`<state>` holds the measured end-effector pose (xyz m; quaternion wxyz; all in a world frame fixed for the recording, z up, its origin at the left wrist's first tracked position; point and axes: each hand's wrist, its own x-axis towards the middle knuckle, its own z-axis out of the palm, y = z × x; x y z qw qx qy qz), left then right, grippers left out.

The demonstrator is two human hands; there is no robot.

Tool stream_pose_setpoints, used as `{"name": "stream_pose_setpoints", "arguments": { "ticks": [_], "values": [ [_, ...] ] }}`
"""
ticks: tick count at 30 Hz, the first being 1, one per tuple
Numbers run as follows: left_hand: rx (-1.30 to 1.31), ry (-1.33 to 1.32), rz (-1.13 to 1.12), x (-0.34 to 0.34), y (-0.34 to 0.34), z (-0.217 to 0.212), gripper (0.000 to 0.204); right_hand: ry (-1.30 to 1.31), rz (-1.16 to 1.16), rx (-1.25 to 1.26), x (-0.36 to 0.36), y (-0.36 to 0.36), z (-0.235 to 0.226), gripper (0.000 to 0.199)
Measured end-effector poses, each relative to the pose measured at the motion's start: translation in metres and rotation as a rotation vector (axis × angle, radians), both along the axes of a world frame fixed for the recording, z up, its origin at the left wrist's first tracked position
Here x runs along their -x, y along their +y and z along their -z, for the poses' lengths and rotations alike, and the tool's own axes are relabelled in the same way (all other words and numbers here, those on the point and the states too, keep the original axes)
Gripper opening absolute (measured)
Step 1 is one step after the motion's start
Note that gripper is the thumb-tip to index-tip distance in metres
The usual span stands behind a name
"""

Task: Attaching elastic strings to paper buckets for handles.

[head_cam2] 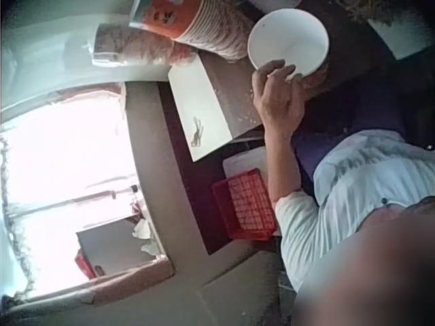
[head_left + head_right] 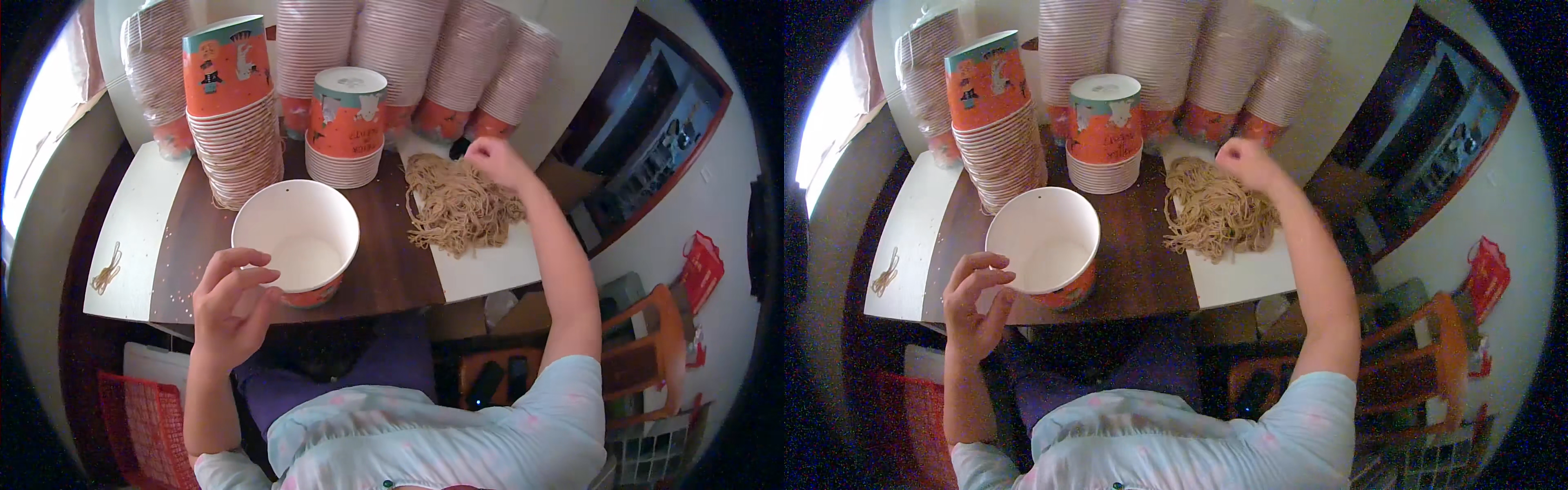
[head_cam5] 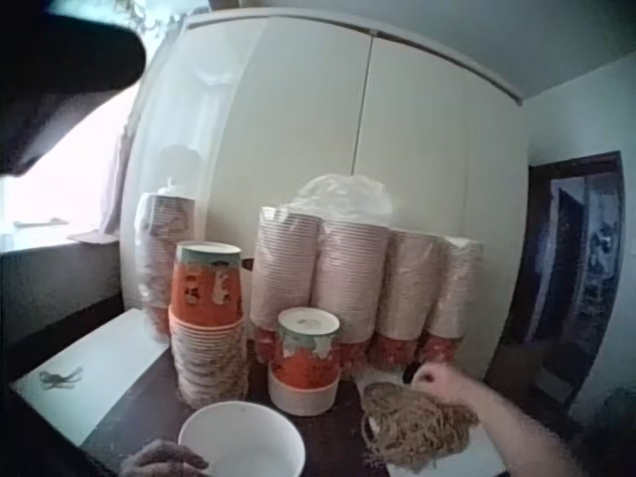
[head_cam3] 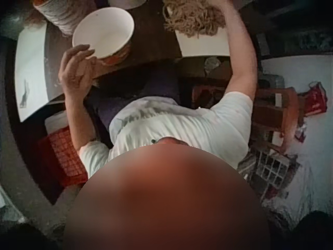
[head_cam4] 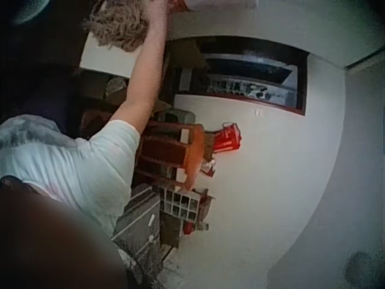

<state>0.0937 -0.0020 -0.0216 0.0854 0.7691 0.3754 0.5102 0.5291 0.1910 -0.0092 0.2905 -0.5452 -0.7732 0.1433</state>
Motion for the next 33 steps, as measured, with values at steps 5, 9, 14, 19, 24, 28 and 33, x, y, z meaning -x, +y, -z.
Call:
{"name": "stream_pose_setpoints", "arguments": {
  "ticks": [5,9,14,19,24,28,33],
  "values": [
    [0.008,0.0,0.027,-0.008,0.01,-0.013,0.014,0.643,-0.074,0.126,0.023,0.008,-0.087,0.013],
    [-0.013,-0.05,0.066,-0.013,0.026,-0.024,0.01,0.854,-0.183,0.063,0.034,0.01,-0.151,0.013],
    [0.074,-0.235,0.15,-0.024,0.049,-0.035,0.009,0.848,-0.319,0.03,0.065,-0.018,-0.188,0.016],
    [0.469,-0.532,0.379,-0.046,0.058,-0.055,0.032,0.639,-0.471,0.202,0.112,-0.071,-0.171,0.016],
    [0.389,-0.352,0.54,-0.078,0.053,-0.053,0.047,0.448,-0.48,0.366,0.141,-0.119,-0.145,0.019],
    [0.761,-0.24,0.71,-0.077,0.024,-0.042,0.031,0.503,-0.563,0.427,0.14,-0.13,-0.129,0.017],
    [1.148,-0.419,0.789,-0.049,-0.019,-0.016,0.034,0.461,-0.48,0.491,0.122,-0.129,-0.088,0.013]
  ]
}}
